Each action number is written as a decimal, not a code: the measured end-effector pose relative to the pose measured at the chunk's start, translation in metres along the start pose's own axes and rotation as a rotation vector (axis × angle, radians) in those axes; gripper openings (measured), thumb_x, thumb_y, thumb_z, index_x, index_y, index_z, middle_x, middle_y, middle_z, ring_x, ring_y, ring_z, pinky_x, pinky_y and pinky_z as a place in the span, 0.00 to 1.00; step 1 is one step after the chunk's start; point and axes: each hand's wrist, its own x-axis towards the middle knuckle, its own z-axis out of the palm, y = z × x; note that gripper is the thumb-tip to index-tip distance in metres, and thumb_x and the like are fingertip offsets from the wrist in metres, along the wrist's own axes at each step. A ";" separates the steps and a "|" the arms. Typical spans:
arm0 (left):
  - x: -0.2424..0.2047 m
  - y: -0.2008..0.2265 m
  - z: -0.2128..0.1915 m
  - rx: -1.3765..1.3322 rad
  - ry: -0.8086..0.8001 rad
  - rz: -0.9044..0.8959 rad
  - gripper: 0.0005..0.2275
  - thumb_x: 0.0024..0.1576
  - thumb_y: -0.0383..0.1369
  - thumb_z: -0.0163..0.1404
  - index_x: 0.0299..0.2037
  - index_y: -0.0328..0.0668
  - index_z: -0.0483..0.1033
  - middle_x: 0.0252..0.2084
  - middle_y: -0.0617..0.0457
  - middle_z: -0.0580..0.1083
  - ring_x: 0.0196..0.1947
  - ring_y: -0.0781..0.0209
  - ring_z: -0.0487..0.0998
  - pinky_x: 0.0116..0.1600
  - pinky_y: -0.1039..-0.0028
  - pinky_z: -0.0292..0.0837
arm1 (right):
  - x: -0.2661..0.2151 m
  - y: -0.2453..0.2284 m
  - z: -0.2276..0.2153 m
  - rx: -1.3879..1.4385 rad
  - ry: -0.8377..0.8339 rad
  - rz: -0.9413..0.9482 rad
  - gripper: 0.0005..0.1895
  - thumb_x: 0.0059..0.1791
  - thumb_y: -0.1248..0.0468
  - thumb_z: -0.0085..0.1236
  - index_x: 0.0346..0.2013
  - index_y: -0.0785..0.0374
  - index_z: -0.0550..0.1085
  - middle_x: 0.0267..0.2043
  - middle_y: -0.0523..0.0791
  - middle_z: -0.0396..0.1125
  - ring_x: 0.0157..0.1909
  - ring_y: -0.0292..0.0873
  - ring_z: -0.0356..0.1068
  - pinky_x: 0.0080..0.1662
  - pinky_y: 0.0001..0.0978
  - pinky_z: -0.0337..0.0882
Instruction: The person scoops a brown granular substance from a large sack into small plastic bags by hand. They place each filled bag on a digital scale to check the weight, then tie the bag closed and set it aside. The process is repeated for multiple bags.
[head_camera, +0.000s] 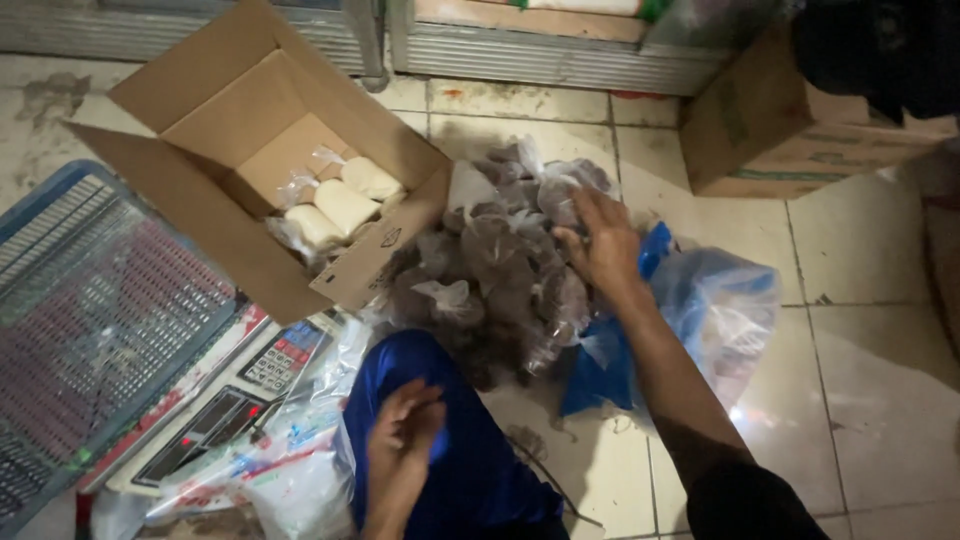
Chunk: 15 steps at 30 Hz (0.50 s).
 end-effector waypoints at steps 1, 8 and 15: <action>-0.003 0.006 -0.011 0.000 0.088 -0.055 0.19 0.53 0.27 0.59 0.56 0.40 0.77 0.48 0.48 0.83 0.48 0.62 0.82 0.55 0.76 0.74 | 0.006 0.010 0.019 -0.133 -0.177 0.016 0.34 0.55 0.41 0.49 0.71 0.54 0.64 0.69 0.53 0.62 0.61 0.64 0.63 0.51 0.58 0.71; -0.036 -0.026 -0.123 0.168 0.580 0.199 0.12 0.56 0.32 0.59 0.48 0.38 0.80 0.48 0.52 0.80 0.46 0.67 0.79 0.54 0.81 0.72 | 0.015 -0.014 0.058 -0.206 -0.103 0.062 0.33 0.56 0.46 0.49 0.70 0.63 0.63 0.70 0.63 0.57 0.66 0.70 0.56 0.66 0.57 0.58; -0.096 -0.051 -0.221 0.154 1.013 0.321 0.10 0.66 0.33 0.56 0.53 0.39 0.74 0.47 0.47 0.76 0.46 0.59 0.77 0.57 0.73 0.74 | -0.021 -0.119 0.019 -0.009 -0.022 -0.245 0.16 0.51 0.69 0.55 0.53 0.68 0.75 0.53 0.63 0.70 0.54 0.68 0.68 0.55 0.55 0.69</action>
